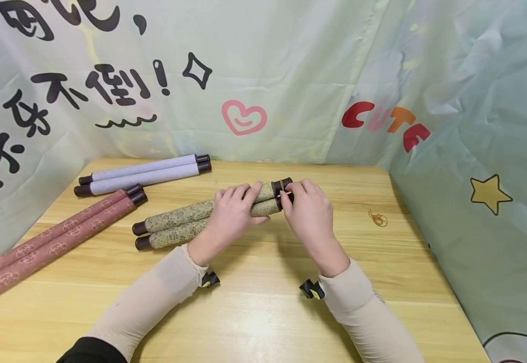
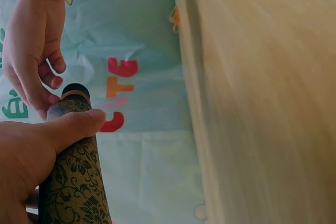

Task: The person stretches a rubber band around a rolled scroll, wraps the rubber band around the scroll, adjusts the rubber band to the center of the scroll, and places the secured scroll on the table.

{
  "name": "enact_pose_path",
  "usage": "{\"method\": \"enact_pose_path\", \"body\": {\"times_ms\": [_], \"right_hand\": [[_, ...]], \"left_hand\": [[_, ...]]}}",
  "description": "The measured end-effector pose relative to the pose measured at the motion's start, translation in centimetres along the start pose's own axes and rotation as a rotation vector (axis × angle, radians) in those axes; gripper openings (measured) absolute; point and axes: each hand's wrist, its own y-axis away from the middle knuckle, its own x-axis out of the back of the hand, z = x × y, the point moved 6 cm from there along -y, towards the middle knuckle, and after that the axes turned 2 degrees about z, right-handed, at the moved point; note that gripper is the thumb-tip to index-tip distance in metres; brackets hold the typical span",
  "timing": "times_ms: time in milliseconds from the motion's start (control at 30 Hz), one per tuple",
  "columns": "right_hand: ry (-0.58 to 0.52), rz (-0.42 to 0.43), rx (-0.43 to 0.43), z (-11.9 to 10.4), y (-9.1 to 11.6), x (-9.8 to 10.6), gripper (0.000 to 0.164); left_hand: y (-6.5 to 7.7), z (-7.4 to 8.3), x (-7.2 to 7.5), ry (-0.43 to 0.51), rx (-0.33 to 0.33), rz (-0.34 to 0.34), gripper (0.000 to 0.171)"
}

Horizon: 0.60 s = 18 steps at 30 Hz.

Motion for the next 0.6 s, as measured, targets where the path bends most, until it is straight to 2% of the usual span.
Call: {"method": "enact_pose_path", "body": {"times_ms": [133,333,600], "right_hand": [[0.049,-0.008,0.01,-0.2,0.3,-0.4,0.018],[0.039,-0.07,-0.048,0.2,0.4,-1.2,0.015],[-0.003,-0.113,-0.137,1.8,-0.1,-1.1,0.015]], "left_hand": [[0.2,0.2,-0.5,0.003,0.001,-0.034,0.087],[0.3,0.4,-0.8,0.038,0.007,-0.078,0.09],[0.2,0.2,-0.9,0.088,0.042,-0.295,0.102]]}}
